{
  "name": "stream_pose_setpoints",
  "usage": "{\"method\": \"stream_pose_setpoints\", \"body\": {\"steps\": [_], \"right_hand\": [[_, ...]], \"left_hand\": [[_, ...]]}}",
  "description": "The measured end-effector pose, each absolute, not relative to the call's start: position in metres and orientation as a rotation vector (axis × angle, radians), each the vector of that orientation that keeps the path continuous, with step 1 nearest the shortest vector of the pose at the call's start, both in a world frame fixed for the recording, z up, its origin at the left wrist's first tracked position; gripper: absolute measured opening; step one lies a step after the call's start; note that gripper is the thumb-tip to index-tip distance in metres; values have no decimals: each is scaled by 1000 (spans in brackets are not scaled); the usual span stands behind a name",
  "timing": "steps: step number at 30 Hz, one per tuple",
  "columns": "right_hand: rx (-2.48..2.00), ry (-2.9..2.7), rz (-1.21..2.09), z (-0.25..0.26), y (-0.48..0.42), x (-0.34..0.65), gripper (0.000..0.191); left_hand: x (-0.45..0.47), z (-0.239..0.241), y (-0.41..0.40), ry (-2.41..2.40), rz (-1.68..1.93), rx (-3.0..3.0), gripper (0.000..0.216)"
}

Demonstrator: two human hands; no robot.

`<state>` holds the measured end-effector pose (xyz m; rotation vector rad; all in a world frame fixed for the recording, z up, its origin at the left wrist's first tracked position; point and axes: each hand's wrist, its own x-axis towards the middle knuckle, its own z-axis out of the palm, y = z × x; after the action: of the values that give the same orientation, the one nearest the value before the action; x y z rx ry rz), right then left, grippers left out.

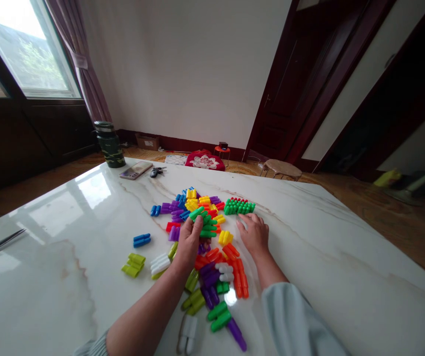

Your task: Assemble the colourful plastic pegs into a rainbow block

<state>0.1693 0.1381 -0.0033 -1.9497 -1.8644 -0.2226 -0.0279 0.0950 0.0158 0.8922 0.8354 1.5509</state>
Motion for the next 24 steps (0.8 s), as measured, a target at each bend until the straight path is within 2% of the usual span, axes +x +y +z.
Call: {"method": "stream_pose_setpoints", "body": {"steps": [15,20,24], "right_hand": [[-1808,-1786,-157,-9,140,175,23],[-1491,-1672,91,-7,140,177,25],[-1244,-1576,411,20,121,155,24]], "left_hand": [[-27,16,95,844,1521,931,45],[-26,18,94,846,1479,988,45],[-24,21,92,841,1445,1020,45]]}}
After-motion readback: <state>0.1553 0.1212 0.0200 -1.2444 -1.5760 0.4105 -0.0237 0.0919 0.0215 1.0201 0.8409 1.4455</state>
